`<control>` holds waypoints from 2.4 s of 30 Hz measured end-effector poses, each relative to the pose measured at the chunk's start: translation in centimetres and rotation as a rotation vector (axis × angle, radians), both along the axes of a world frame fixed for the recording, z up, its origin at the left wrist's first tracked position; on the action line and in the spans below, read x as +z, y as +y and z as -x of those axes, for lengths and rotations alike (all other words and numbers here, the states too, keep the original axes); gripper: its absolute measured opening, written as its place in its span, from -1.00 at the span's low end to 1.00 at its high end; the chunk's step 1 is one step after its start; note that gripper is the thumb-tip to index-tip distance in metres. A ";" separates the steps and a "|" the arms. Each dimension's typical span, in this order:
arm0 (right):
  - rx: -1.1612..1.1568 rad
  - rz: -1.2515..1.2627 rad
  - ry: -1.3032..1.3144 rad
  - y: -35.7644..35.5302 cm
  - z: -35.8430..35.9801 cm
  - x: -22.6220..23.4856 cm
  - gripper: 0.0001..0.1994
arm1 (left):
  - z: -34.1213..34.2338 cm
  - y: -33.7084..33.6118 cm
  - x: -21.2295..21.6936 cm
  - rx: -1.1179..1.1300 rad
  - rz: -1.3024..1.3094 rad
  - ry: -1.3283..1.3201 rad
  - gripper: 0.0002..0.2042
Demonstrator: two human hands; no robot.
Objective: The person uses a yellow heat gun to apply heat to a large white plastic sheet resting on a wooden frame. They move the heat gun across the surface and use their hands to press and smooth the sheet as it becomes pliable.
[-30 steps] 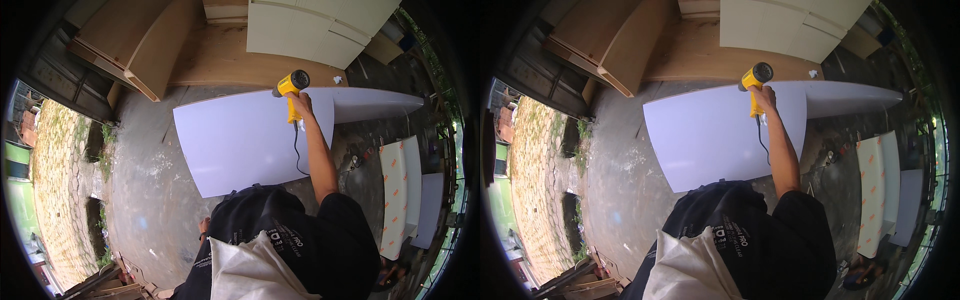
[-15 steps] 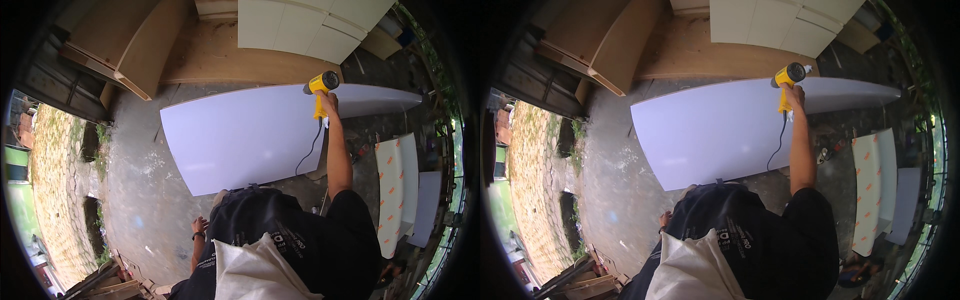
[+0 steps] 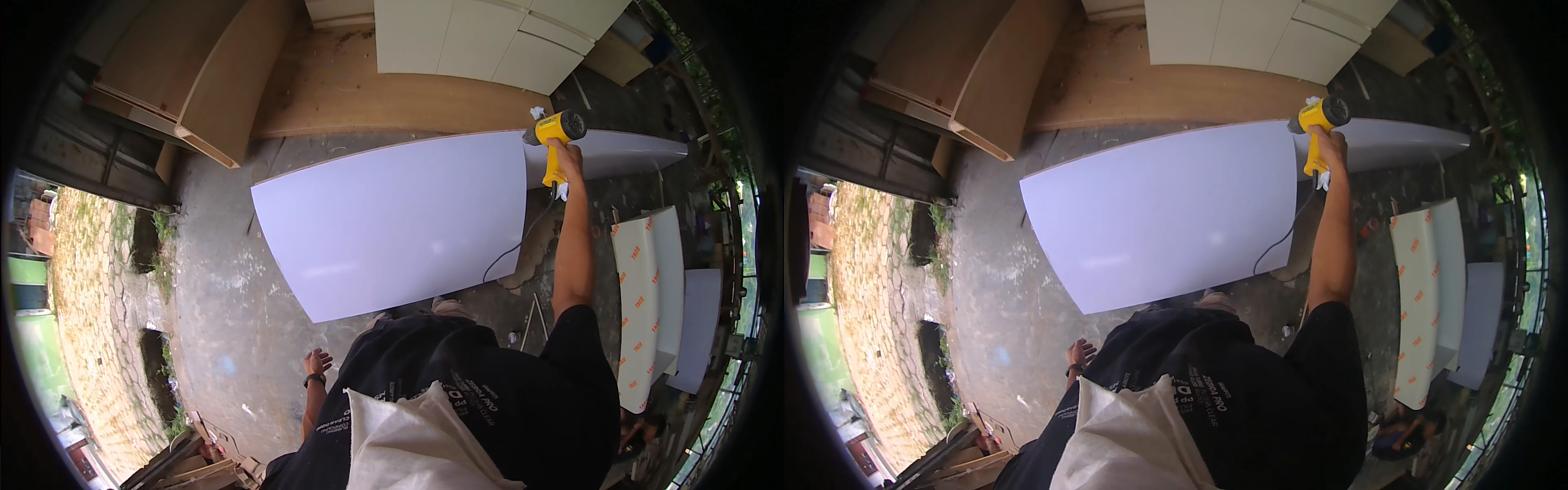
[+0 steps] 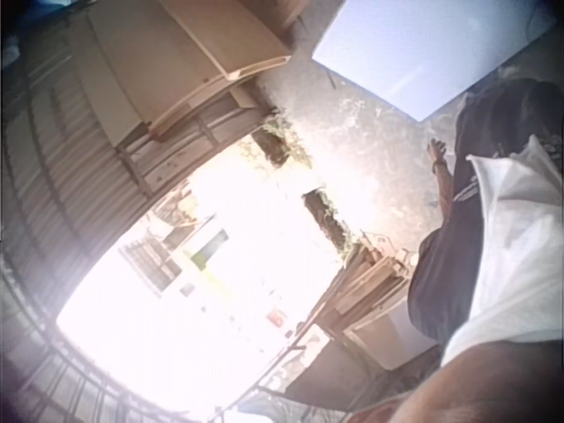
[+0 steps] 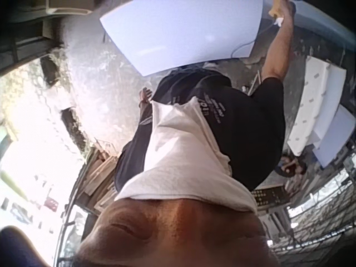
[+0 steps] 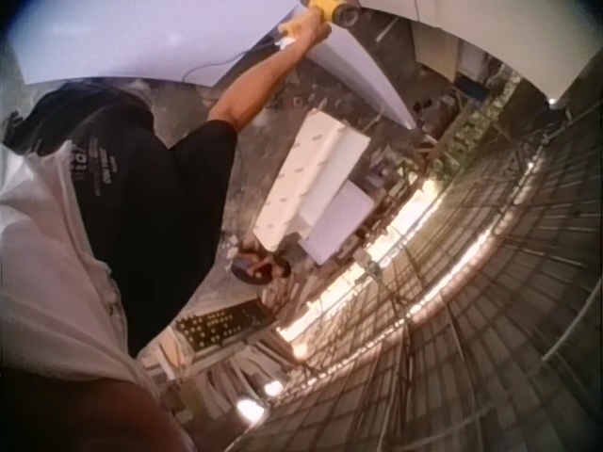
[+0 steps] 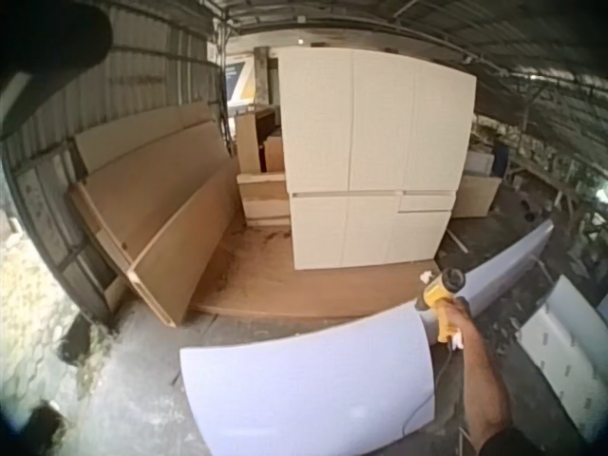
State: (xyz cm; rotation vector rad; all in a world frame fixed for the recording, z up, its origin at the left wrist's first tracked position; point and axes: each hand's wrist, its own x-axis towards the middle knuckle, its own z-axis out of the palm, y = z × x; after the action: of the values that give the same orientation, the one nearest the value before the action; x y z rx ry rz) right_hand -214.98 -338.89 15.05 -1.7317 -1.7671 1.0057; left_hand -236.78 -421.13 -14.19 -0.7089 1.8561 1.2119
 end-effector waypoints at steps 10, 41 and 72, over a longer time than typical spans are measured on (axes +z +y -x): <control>0.154 0.045 -0.034 8.9 -3.9 -3.1 -0.48 | -5.5 15.0 -2.0 -0.079 -0.042 0.082 -0.62; 0.435 -0.017 0.068 14.0 -6.9 -3.9 -0.61 | -21.1 22.9 0.0 -0.363 -0.129 0.298 -0.62; 0.650 0.010 0.007 4.5 3.9 -6.9 -0.38 | -23.3 20.8 -4.4 -0.139 -0.120 0.235 -0.62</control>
State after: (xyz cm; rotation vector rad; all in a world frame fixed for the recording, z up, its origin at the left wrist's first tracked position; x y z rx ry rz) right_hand -218.89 -334.41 8.13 -1.1560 -2.3857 1.2591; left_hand -213.52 -400.31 -18.61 -0.3776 1.9670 1.3482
